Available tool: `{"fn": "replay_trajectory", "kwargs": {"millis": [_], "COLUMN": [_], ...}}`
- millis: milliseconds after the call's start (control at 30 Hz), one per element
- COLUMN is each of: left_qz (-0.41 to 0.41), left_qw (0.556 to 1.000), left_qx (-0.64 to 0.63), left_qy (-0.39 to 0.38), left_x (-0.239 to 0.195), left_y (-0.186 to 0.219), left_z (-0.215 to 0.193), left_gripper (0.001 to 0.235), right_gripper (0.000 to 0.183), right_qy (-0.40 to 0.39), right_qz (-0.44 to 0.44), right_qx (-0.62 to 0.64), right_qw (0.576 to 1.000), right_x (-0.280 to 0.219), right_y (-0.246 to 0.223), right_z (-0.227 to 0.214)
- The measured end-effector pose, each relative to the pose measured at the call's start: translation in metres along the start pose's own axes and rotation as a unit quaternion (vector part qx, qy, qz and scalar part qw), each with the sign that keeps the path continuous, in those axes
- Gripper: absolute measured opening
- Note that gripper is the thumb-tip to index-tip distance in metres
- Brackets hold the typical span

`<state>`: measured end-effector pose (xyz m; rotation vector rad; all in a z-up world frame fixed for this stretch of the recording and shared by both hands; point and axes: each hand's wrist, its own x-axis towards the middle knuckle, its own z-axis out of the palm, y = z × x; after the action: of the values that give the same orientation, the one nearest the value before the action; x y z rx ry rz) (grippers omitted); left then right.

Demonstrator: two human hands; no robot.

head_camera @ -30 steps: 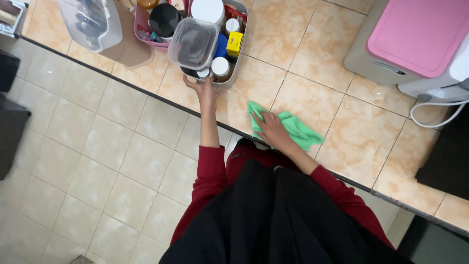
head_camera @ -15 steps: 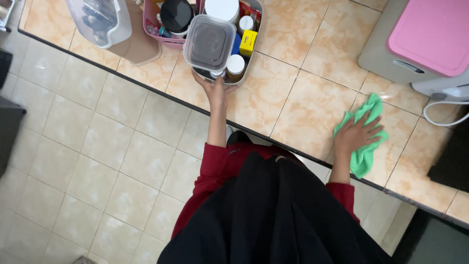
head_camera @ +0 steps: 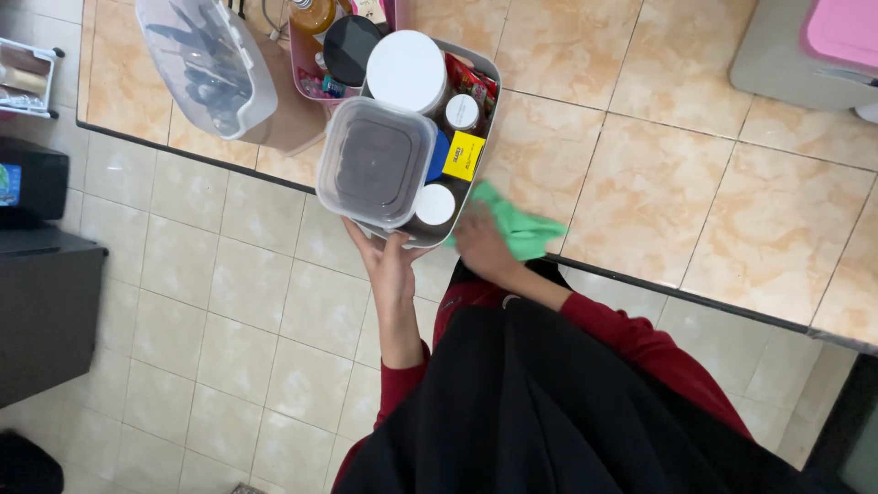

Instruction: Organizing various jars, bottles, and food containers on a countertop and wiping the surface with a cloth.

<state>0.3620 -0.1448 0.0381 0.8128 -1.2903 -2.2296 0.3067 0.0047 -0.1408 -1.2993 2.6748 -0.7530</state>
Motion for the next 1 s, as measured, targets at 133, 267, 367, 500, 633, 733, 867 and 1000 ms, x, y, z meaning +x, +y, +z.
{"fn": "replay_trajectory", "kwargs": {"millis": [133,267,367,500,633,733,867,1000], "left_qz": [0.012,0.001,0.003,-0.024,-0.044,-0.075,-0.088,-0.091], "left_qw": [1.000,1.000,0.999,0.999,0.996,0.993,0.991,0.986], "left_qx": [-0.018,-0.003,-0.009,0.018,0.028,0.026,0.023,0.007], "left_qy": [-0.018,-0.026,-0.044,-0.038,-0.068,-0.082,-0.102,-0.139], "left_x": [0.000,0.005,0.016,0.028,0.036,0.047,0.050,0.061], "left_y": [0.021,0.031,0.025,0.022,0.015,0.002,0.015,0.009], "left_z": [-0.004,-0.006,-0.013,-0.015,-0.017,-0.030,-0.022,-0.030], "left_gripper": [0.105,0.104,0.103,0.106,0.104,0.105,0.106,0.106], "right_gripper": [0.030,0.032,0.036,0.032,0.033,0.045,0.062,0.048], "right_qy": [-0.209,-0.175,-0.022,0.239,0.299,0.167,0.114,0.015], "right_qz": [-0.187,-0.141,-0.044,0.404,0.480,0.481,0.418,0.115], "right_qx": [0.231,0.293,0.299,0.235,-0.015,-0.190,-0.118,-0.031], "right_qw": [0.932,0.929,0.953,0.851,0.825,0.840,0.894,0.993], "right_x": [0.004,-0.004,-0.053,-0.197,-0.276,-0.239,-0.114,-0.016], "right_y": [-0.065,-0.045,0.035,0.101,0.147,0.133,0.041,-0.017], "right_z": [0.074,-0.006,-0.079,-0.158,-0.173,-0.123,-0.059,-0.001]}}
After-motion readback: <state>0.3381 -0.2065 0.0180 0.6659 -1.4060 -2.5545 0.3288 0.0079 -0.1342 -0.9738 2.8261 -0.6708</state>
